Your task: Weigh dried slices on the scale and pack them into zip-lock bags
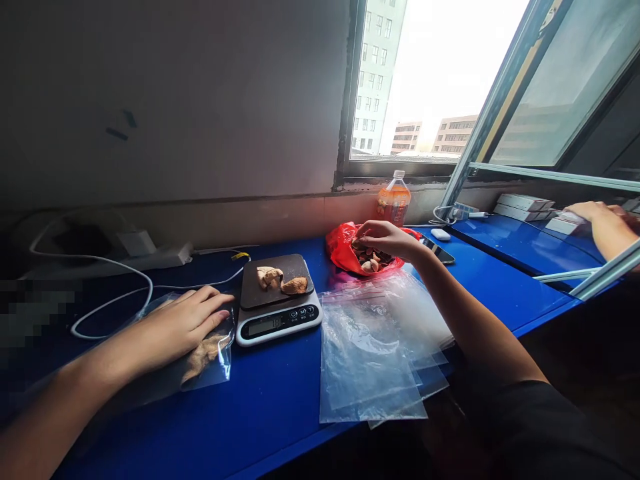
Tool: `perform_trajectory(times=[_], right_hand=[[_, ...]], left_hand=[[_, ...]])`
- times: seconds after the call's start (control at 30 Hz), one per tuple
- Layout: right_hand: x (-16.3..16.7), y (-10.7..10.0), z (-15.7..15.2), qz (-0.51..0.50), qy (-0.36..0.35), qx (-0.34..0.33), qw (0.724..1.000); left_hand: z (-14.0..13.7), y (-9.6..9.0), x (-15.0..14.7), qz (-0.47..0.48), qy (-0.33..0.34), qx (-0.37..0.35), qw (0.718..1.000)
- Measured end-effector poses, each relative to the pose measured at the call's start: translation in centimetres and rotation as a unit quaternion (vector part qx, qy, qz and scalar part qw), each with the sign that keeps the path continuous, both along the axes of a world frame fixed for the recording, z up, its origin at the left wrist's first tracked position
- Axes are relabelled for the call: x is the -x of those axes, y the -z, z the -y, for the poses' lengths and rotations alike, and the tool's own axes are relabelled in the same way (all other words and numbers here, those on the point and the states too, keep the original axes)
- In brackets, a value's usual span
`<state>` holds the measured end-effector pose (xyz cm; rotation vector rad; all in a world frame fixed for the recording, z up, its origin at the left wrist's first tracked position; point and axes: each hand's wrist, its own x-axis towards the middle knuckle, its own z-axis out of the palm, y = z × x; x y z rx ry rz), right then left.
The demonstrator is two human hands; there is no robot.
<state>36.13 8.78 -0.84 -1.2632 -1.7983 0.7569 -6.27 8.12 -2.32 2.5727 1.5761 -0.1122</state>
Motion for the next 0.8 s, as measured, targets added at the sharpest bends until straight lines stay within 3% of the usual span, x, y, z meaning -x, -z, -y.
perform_trajectory(times=[0.13, 0.27, 0.4, 0.57, 0.7, 0.8], right_hand=[[3.7, -0.8, 1.3, -0.036, -0.034, -0.045, 0.998], [9.2, 0.1, 0.6, 0.124, -0.006, -0.134, 0.983], [12.4, 1.6, -1.0, 0.205, -0.02, -0.201, 0.958], [11.1, 1.5, -0.1, 0.242, -0.107, -0.207, 0.942], [7.8, 0.4, 2.0, 0.256, -0.04, -0.215, 0.942], [6.5, 0.1, 3.7, 0.365, -0.032, -0.151, 0.918]], left_hand=[[0.0, 0.4, 0.3, 0.013, 0.007, 0.001, 1.0], [0.0, 0.5, 0.2, -0.007, 0.016, 0.0, 1.0], [0.3, 0.4, 0.1, 0.0, 0.01, -0.012, 1.0], [0.8, 0.4, 0.2, 0.0, 0.019, -0.011, 1.0], [0.6, 0.6, 0.4, 0.0, 0.027, -0.015, 1.0], [0.3, 0.7, 0.4, -0.013, 0.037, -0.008, 0.999]])
